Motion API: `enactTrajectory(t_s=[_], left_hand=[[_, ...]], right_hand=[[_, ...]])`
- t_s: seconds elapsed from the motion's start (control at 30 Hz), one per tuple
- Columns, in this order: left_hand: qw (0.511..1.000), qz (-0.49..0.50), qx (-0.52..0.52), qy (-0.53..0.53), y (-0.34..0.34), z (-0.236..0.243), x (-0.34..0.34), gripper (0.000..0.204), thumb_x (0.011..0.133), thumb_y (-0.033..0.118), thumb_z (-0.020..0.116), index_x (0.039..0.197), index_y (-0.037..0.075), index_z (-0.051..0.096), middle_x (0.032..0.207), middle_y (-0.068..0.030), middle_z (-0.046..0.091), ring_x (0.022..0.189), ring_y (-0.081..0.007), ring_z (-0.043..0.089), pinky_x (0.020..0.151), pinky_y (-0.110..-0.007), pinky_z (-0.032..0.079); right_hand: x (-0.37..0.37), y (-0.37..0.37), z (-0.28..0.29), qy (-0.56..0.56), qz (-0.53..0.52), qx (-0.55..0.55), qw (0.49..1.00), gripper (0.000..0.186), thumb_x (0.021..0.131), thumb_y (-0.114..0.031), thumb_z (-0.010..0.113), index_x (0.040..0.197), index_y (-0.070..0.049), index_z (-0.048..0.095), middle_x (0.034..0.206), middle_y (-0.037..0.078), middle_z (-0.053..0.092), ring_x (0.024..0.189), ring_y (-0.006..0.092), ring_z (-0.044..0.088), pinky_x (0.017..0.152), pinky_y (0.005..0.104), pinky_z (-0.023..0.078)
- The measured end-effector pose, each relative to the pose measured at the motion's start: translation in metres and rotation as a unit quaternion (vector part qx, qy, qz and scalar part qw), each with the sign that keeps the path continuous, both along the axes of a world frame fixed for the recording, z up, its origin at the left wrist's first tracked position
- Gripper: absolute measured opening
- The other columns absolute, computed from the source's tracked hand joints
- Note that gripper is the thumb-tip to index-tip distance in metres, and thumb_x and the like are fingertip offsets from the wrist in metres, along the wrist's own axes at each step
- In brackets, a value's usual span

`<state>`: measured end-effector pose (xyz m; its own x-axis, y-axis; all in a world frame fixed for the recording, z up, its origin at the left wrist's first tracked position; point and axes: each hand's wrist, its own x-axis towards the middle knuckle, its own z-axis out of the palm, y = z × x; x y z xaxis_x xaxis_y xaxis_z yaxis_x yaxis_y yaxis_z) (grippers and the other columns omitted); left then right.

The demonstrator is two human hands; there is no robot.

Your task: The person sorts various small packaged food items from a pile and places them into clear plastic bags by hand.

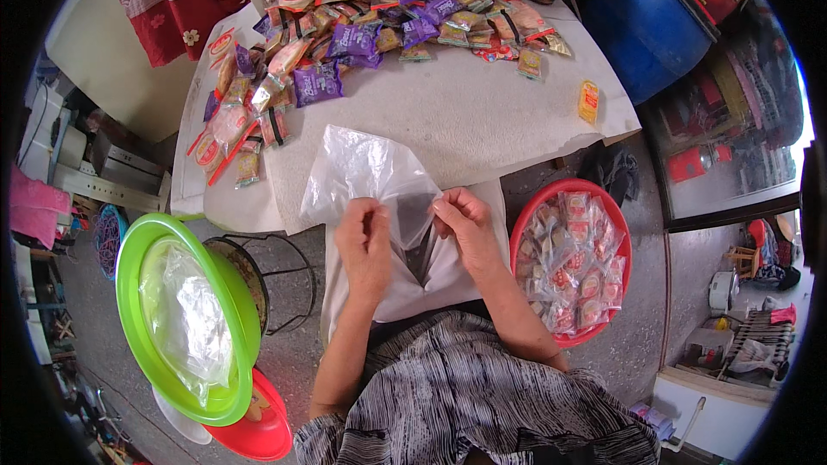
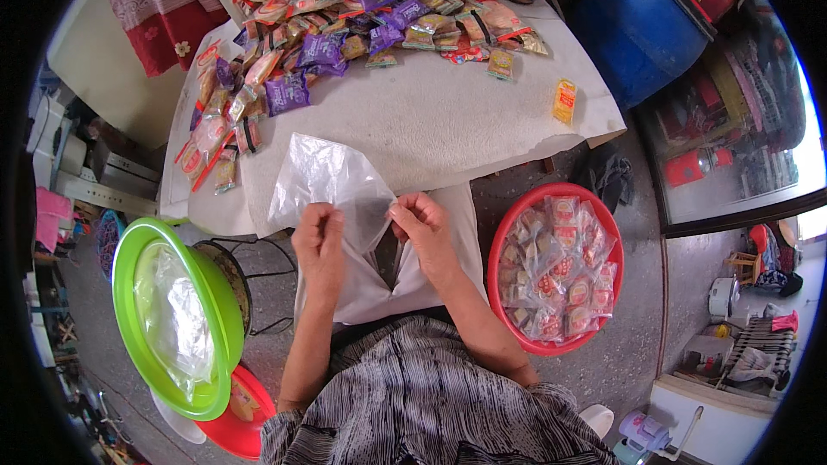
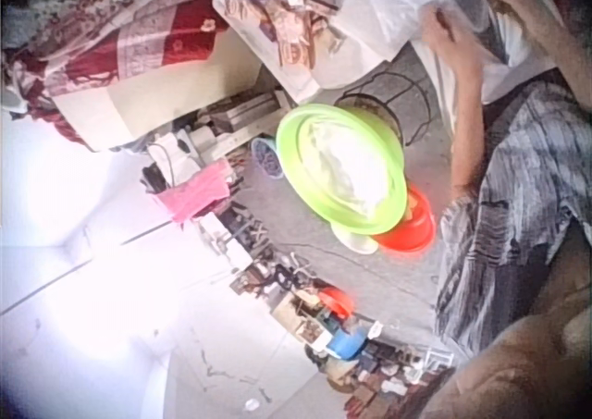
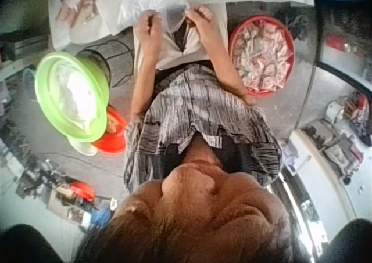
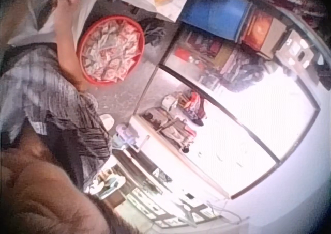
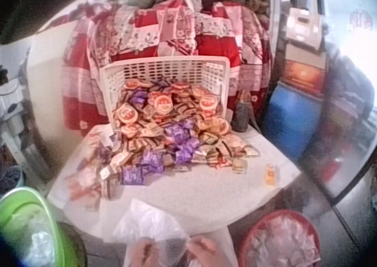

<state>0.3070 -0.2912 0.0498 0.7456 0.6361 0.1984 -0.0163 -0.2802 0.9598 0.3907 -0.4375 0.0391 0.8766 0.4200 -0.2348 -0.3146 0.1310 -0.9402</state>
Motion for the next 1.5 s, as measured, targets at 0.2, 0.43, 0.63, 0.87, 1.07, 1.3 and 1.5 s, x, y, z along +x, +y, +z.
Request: enactTrajectory(t_s=[0.2, 0.43, 0.63, 0.87, 1.07, 1.3, 1.5], left_hand=[[0.946, 0.028, 0.319, -0.051, -0.005, 0.020, 0.008, 0.018, 0.082, -0.005, 0.059, 0.099, 0.000, 0.057, 0.088, -0.0144, 0.056, 0.077, -0.0312, 0.055, 0.068, -0.040, 0.045], [0.903, -0.040, 0.427, -0.006, -0.008, 0.023, 0.026, 0.028, 0.072, -0.003, 0.061, 0.100, 0.002, 0.057, 0.095, -0.0140, 0.054, 0.083, -0.0342, 0.053, 0.073, -0.044, 0.045], [0.891, 0.005, 0.452, -0.035, 0.020, 0.019, 0.047, 0.031, 0.071, -0.002, 0.063, 0.102, 0.002, 0.059, 0.095, -0.0124, 0.053, 0.083, -0.0315, 0.053, 0.071, -0.042, 0.045], [0.922, -0.014, 0.386, -0.044, 0.023, 0.005, 0.049, 0.037, 0.073, -0.003, 0.065, 0.109, 0.005, 0.066, 0.095, -0.0121, 0.054, 0.083, -0.0314, 0.054, 0.073, -0.043, 0.045], [0.919, -0.033, 0.392, -0.002, 0.022, -0.006, 0.051, 0.037, 0.073, 0.004, 0.067, 0.110, 0.007, 0.067, 0.094, -0.0100, 0.053, 0.083, -0.0289, 0.053, 0.073, -0.041, 0.043], [0.917, -0.033, 0.397, 0.008, 0.023, -0.015, 0.050, 0.034, 0.078, 0.011, 0.069, 0.112, 0.009, 0.067, 0.096, -0.0076, 0.052, 0.087, -0.0270, 0.051, 0.076, -0.041, 0.040], [0.920, -0.019, 0.393, 0.001, 0.021, -0.014, 0.050, 0.032, 0.080, 0.012, 0.069, 0.112, 0.009, 0.067, 0.096, -0.0066, 0.052, 0.087, -0.0262, 0.051, 0.076, -0.040, 0.039]], right_hand=[[-0.005, 0.002, 0.017, -0.312, -0.049, -0.237, 0.918, 0.026, 0.083, -0.005, 0.072, 0.107, -0.001, 0.060, 0.102, 0.011, 0.063, 0.073, 0.0200, 0.060, 0.065, 0.0324, 0.050], [0.022, 0.006, 0.048, -0.581, -0.096, -0.292, 0.754, 0.040, 0.069, 0.002, 0.074, 0.106, -0.004, 0.059, 0.124, 0.014, 0.055, 0.095, 0.0314, 0.058, 0.082, 0.0441, 0.049], [0.049, 0.001, 0.036, -0.597, -0.114, -0.312, 0.730, 0.021, 0.070, 0.000, 0.072, 0.088, -0.006, 0.062, 0.118, 0.012, 0.058, 0.092, 0.0303, 0.058, 0.082, 0.0421, 0.048], [0.056, 0.003, 0.053, -0.580, -0.047, -0.302, 0.756, 0.021, 0.072, -0.004, 0.072, 0.090, -0.005, 0.062, 0.114, 0.010, 0.059, 0.092, 0.0302, 0.059, 0.082, 0.0415, 0.048], [0.065, 0.044, 0.079, -0.463, 0.016, -0.183, 0.867, 0.026, 0.081, -0.012, 0.073, 0.100, 0.000, 0.062, 0.101, 0.013, 0.064, 0.079, 0.0260, 0.064, 0.072, 0.0372, 0.051], [0.120, 0.146, 0.043, -0.388, 0.070, -0.240, 0.887, 0.036, 0.087, -0.022, 0.071, 0.114, 0.002, 0.064, 0.100, 0.014, 0.072, 0.088, 0.0244, 0.069, 0.074, 0.0371, 0.054], [0.139, 0.197, 0.026, -0.400, 0.047, -0.312, 0.860, 0.041, 0.083, -0.028, 0.072, 0.111, 0.001, 0.064, 0.101, 0.021, 0.070, 0.091, 0.0360, 0.069, 0.081, 0.0466, 0.053]])
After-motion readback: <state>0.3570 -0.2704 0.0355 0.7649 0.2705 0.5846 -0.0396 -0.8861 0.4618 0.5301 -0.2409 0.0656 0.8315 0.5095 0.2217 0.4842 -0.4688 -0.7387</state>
